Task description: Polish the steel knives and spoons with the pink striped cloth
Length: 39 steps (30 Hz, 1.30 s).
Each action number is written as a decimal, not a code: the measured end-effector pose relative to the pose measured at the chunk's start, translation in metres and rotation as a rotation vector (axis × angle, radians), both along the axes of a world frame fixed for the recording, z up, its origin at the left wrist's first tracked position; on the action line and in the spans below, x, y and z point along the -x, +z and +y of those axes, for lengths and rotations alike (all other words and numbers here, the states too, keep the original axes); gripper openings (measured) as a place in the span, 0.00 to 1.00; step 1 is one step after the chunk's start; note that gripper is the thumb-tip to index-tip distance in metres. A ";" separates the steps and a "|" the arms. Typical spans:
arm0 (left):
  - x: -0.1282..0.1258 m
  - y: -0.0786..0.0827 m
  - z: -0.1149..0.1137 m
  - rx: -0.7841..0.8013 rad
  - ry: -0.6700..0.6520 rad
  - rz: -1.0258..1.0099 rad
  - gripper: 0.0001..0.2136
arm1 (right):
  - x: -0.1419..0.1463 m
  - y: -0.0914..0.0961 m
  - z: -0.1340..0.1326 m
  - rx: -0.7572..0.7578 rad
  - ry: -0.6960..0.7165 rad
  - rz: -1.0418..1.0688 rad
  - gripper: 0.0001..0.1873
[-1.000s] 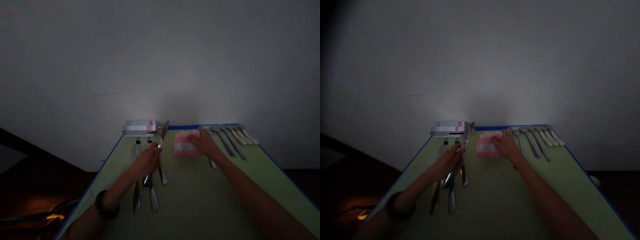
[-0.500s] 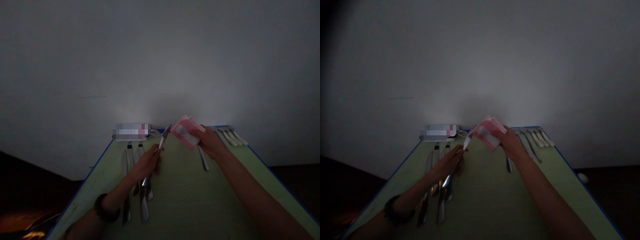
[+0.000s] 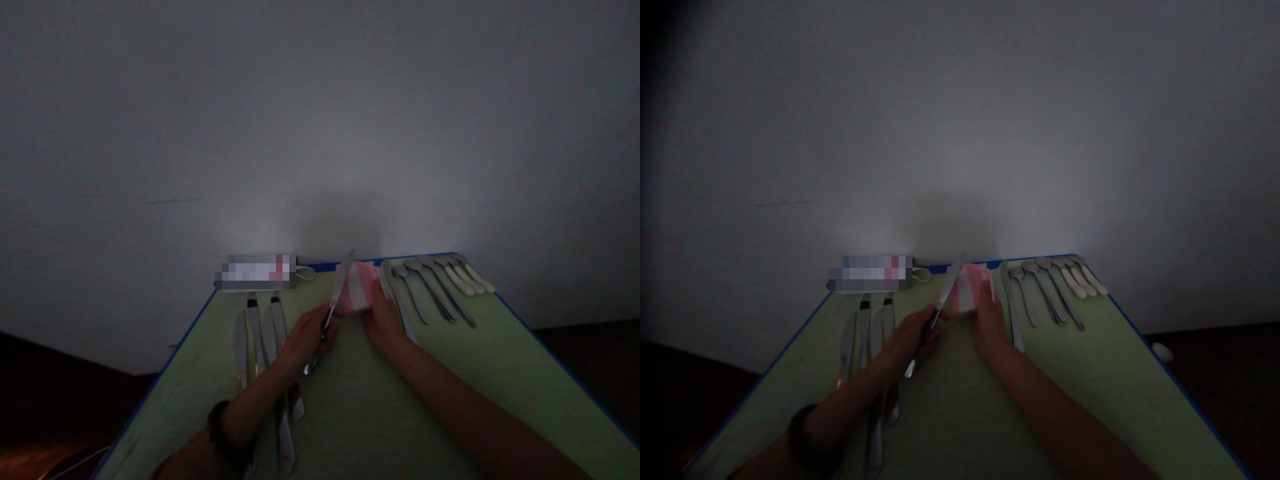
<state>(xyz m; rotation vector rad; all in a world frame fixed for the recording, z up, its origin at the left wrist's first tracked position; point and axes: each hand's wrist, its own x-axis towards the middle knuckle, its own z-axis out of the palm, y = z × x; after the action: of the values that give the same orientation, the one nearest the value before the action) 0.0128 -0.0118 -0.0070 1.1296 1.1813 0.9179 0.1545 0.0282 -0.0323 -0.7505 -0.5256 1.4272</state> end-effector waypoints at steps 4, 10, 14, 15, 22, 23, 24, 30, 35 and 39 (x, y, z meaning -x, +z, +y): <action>0.001 -0.002 -0.001 0.002 -0.003 0.034 0.13 | 0.000 0.004 0.004 0.085 0.005 0.142 0.17; 0.000 0.002 -0.005 0.008 -0.109 0.129 0.15 | -0.007 0.015 0.002 0.084 0.126 0.312 0.17; -0.002 0.003 -0.007 -0.007 -0.106 0.165 0.15 | -0.012 0.019 -0.002 0.046 0.219 0.438 0.20; -0.002 0.003 -0.007 -0.033 -0.089 0.179 0.14 | -0.012 0.019 -0.002 0.041 0.248 0.454 0.20; -0.004 0.000 -0.008 -0.099 -0.035 0.249 0.13 | -0.012 0.020 -0.005 -0.014 0.414 0.386 0.17; -0.004 -0.001 -0.008 -0.095 -0.045 0.248 0.13 | -0.011 0.021 -0.006 -0.030 0.432 0.348 0.17; -0.004 -0.002 -0.007 -0.095 -0.057 0.250 0.14 | -0.010 0.022 -0.007 -0.043 0.440 0.311 0.17; -0.004 -0.004 -0.006 -0.119 -0.093 0.278 0.17 | 0.000 0.020 -0.007 -0.072 0.301 0.125 0.09; -0.003 -0.002 -0.007 -0.170 -0.144 0.234 0.15 | 0.006 0.017 -0.006 -0.135 0.281 0.009 0.07; -0.003 0.003 -0.009 -0.216 -0.156 0.327 0.12 | 0.000 0.014 -0.007 -0.126 0.231 -0.176 0.12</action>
<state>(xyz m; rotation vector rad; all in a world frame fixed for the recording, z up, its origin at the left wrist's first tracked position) 0.0158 -0.0206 -0.0041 1.5694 1.2533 0.7722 0.1541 0.0214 -0.0186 -0.7349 -0.8533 1.5318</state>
